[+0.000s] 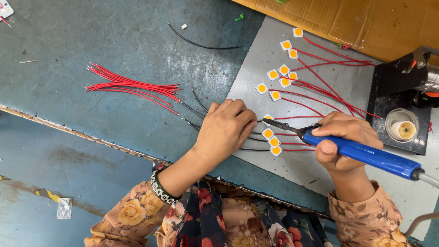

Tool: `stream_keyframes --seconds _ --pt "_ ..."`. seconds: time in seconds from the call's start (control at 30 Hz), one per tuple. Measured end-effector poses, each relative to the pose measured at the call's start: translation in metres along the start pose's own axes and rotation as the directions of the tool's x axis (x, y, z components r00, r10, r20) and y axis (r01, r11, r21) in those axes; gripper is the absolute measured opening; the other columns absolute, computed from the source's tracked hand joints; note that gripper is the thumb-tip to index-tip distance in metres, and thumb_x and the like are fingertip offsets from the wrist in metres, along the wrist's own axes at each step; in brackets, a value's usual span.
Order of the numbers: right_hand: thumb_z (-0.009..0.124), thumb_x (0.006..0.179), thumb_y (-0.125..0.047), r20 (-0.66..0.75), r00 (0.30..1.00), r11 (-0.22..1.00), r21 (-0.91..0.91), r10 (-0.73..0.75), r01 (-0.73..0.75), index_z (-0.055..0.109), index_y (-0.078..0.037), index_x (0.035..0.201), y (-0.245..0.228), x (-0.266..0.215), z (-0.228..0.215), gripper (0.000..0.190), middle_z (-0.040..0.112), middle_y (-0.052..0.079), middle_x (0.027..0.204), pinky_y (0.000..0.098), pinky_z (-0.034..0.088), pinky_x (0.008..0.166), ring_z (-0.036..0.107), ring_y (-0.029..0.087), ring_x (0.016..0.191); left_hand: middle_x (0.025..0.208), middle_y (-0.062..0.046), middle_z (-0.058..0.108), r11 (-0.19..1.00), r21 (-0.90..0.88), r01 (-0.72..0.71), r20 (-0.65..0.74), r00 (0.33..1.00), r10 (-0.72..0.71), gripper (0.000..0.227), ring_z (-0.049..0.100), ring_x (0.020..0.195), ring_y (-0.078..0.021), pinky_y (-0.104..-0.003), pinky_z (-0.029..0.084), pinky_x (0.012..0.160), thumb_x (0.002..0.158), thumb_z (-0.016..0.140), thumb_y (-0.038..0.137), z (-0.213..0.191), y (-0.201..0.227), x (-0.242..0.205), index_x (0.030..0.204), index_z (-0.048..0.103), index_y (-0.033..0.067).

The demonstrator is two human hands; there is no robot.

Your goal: The person uses a soldering iron to attach red and black wires to small square LED modules arranged on a work surface. The person repeatedly picks up wires, applies solder to the LED contacts, and places the finished units into a cardboard box.

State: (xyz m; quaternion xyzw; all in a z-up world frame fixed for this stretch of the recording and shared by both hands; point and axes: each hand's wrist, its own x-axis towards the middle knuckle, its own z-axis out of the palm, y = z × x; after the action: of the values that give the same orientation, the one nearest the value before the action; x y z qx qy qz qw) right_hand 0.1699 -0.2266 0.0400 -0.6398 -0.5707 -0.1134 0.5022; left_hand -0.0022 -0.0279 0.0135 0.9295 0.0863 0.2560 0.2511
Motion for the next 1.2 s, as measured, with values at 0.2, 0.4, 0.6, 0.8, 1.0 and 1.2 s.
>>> stream_keyframes --seconds 0.2,0.4,0.6,0.8,1.0,1.2 --pt "0.061 0.108 -0.049 -0.003 1.000 1.000 0.023 0.005 -0.005 0.064 -0.001 0.088 0.001 -0.001 0.002 0.051 0.063 0.007 0.076 0.0323 0.058 0.062 0.067 0.022 0.063 0.090 -0.002 0.058 0.999 -0.017 0.031 0.017 0.999 -0.031 0.009 0.060 0.091 -0.0236 -0.041 0.041 0.077 0.091 0.074 0.021 0.002 0.000 0.000 0.091 0.070 0.0132" --pt "0.061 0.109 -0.047 0.002 1.000 0.999 0.038 -0.012 0.012 0.064 0.000 0.091 0.003 0.001 0.002 0.050 0.064 0.007 0.075 0.0316 0.058 0.062 0.067 0.021 0.062 0.090 -0.003 0.058 0.999 -0.026 0.046 0.017 0.999 -0.045 0.008 0.060 0.093 -0.0249 -0.043 0.042 0.079 0.089 0.073 0.020 0.003 0.000 0.001 0.092 0.070 0.0127" --pt "0.061 0.110 -0.046 -0.030 0.999 0.999 0.033 -0.019 0.020 0.061 0.000 0.090 0.003 0.002 0.003 0.050 0.063 0.006 0.075 0.0308 0.056 0.059 0.066 0.021 0.060 0.090 -0.004 0.058 0.997 -0.023 0.070 0.056 0.996 -0.068 0.008 0.061 0.092 -0.0251 -0.043 0.042 0.078 0.089 0.072 0.019 0.003 0.000 0.005 0.091 0.070 0.0119" --pt "0.061 0.109 -0.045 0.008 1.000 0.999 0.036 -0.028 0.027 0.061 0.000 0.090 0.001 0.001 0.004 0.049 0.062 0.006 0.076 0.0310 0.056 0.057 0.065 0.021 0.059 0.090 -0.004 0.058 0.998 -0.017 0.056 0.032 0.998 -0.056 0.008 0.061 0.092 -0.0254 -0.043 0.042 0.078 0.089 0.071 0.019 0.005 0.000 0.003 0.091 0.069 0.0114" --pt "0.062 0.109 -0.044 0.063 0.998 1.000 0.016 -0.027 0.026 0.062 0.000 0.090 -0.005 0.007 0.004 0.047 0.061 0.006 0.074 0.0299 0.055 0.057 0.066 0.021 0.060 0.090 -0.005 0.059 0.997 -0.035 0.073 0.047 0.996 -0.072 0.008 0.062 0.093 -0.0256 -0.044 0.043 0.078 0.089 0.071 0.018 0.006 0.000 0.006 0.090 0.069 0.0104" --pt "0.063 0.109 -0.044 0.017 1.000 1.000 0.023 -0.015 0.015 0.063 -0.001 0.092 -0.009 0.010 0.004 0.046 0.063 0.007 0.073 0.0303 0.056 0.059 0.066 0.021 0.061 0.089 -0.006 0.060 0.997 0.000 0.074 0.057 0.996 -0.074 0.009 0.062 0.092 -0.0261 -0.046 0.045 0.077 0.088 0.071 0.018 0.007 0.000 0.008 0.088 0.068 0.0099"
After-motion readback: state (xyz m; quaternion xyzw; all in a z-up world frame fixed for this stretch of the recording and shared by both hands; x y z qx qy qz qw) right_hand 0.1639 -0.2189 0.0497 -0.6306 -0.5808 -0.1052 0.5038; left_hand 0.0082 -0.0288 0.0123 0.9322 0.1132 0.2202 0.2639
